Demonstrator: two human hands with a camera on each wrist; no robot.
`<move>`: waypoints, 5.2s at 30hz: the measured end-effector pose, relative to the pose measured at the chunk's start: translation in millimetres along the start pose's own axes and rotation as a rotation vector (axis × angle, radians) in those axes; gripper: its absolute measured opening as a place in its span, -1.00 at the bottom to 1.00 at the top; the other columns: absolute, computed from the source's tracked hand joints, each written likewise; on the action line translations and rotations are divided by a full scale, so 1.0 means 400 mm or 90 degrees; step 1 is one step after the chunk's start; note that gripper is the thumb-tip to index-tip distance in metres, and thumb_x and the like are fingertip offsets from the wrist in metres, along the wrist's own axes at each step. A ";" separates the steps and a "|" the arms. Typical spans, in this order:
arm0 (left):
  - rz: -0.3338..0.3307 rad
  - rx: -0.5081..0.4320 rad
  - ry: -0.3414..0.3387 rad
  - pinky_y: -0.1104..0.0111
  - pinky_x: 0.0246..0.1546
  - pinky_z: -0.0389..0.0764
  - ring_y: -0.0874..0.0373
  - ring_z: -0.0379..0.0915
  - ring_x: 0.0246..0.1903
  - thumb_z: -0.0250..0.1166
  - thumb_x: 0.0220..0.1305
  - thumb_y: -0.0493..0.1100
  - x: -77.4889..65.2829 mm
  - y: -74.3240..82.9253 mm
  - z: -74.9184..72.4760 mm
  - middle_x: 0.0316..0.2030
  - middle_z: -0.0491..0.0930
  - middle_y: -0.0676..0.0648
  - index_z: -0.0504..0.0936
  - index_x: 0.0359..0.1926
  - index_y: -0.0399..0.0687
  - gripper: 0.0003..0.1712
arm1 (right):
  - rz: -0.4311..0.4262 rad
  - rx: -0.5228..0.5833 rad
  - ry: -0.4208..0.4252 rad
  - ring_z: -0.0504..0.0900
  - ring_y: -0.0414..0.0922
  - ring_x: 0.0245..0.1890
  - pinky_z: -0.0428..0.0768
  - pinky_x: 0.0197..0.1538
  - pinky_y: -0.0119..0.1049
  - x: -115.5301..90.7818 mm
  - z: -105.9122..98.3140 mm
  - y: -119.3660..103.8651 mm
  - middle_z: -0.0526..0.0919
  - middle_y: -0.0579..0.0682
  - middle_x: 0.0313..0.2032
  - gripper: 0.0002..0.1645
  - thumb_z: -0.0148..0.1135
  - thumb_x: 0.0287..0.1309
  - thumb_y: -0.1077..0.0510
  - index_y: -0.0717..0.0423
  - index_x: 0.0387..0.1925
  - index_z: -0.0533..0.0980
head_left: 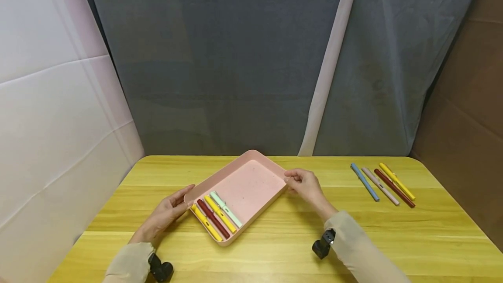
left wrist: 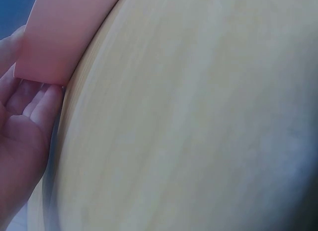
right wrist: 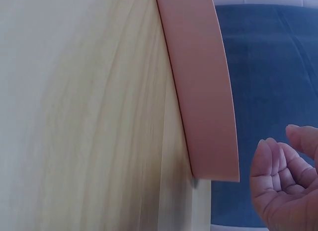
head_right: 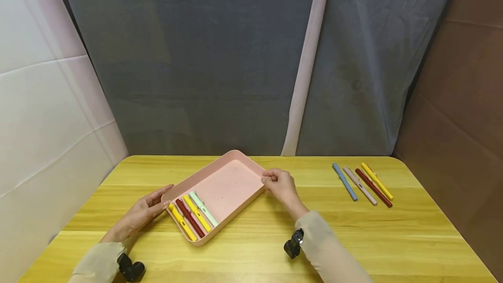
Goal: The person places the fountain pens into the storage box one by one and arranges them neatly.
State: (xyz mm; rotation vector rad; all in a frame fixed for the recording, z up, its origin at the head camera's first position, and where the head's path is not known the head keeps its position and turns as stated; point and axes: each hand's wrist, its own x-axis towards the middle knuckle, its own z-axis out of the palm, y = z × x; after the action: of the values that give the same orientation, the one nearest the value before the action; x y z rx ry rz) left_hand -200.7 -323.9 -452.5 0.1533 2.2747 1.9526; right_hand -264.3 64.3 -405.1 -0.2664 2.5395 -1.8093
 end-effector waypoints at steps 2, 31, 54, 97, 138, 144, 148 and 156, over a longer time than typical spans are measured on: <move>-0.005 -0.007 -0.001 0.60 -0.08 0.44 0.52 0.35 -0.03 0.16 0.33 -0.22 0.000 0.000 0.000 0.36 0.03 -0.40 0.00 0.43 -0.31 -0.23 | 0.001 0.006 0.003 0.61 -0.01 -0.43 0.64 -0.26 -0.15 0.000 -0.008 0.003 0.61 0.25 -0.39 -0.72 0.19 0.16 0.33 0.44 -0.11 0.54; -0.004 -0.002 0.000 0.62 -0.07 0.43 0.54 0.34 -0.03 0.14 0.34 -0.23 0.001 -0.001 -0.001 0.36 0.03 -0.42 0.01 0.43 -0.31 -0.25 | 0.034 0.074 0.043 0.54 -0.23 -0.50 0.59 -0.36 -0.38 -0.013 -0.125 0.035 0.58 0.03 -0.46 -0.61 0.19 0.20 0.25 0.50 -0.03 0.48; 0.009 0.009 0.002 0.61 -0.08 0.45 0.50 0.37 -0.03 0.15 0.33 -0.24 0.003 -0.003 -0.002 0.29 0.21 -0.28 0.02 0.41 -0.35 -0.25 | 0.082 0.060 0.072 0.57 -0.25 -0.44 0.59 -0.32 -0.45 -0.012 -0.226 0.081 0.57 -0.11 -0.42 -0.55 0.13 0.26 0.25 0.50 0.08 0.39; -0.002 0.003 -0.006 0.61 -0.08 0.44 0.53 0.35 -0.04 0.15 0.34 -0.22 0.000 0.003 0.001 0.35 0.04 -0.43 0.01 0.43 -0.31 -0.24 | 0.095 0.002 0.112 0.57 -0.34 -0.46 0.61 -0.28 -0.39 -0.034 -0.400 0.141 0.55 -0.27 -0.48 -0.45 0.11 0.28 0.20 0.54 0.15 0.31; -0.003 0.013 0.010 0.61 -0.06 0.43 0.53 0.36 -0.03 0.17 0.32 -0.23 0.003 0.000 0.003 0.34 0.07 -0.41 0.02 0.41 -0.35 -0.24 | 0.069 -0.171 0.135 0.43 -0.36 -0.51 0.50 -0.43 -0.49 -0.015 -0.449 0.190 0.55 0.11 -0.33 -0.52 0.14 0.19 0.33 0.57 0.09 0.38; -0.022 0.013 0.016 0.62 -0.05 0.41 0.55 0.35 -0.03 0.19 0.31 -0.19 0.004 0.000 0.003 0.37 0.05 -0.37 0.04 0.42 -0.30 -0.22 | 0.068 -0.219 0.153 0.39 -0.36 -0.49 0.42 -0.45 -0.50 -0.014 -0.451 0.194 0.59 0.21 -0.28 -0.54 0.20 0.15 0.30 0.55 0.03 0.43; -0.026 0.007 0.013 0.63 -0.04 0.40 0.56 0.34 -0.02 0.19 0.31 -0.18 0.003 0.001 0.002 0.38 0.03 -0.36 0.03 0.43 -0.28 -0.21 | 0.056 -0.254 0.159 0.39 -0.28 -0.49 0.39 -0.46 -0.49 -0.010 -0.452 0.199 0.59 0.26 -0.31 -0.57 0.22 0.12 0.30 0.56 -0.03 0.46; -0.029 0.002 0.003 0.63 -0.03 0.40 0.56 0.33 -0.01 0.18 0.31 -0.17 0.002 0.002 0.001 0.39 0.01 -0.36 0.02 0.44 -0.26 -0.21 | 0.043 -0.299 0.166 0.40 -0.14 -0.45 0.37 -0.45 -0.43 -0.003 -0.450 0.206 0.60 0.25 -0.33 -0.61 0.23 0.09 0.31 0.53 -0.07 0.51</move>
State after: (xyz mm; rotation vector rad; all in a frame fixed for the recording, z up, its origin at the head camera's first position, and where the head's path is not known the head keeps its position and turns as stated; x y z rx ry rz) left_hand -201.4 -323.1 -451.7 0.0974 2.2636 1.9289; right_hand -293.6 259.1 -422.8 0.0604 3.0873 -1.2757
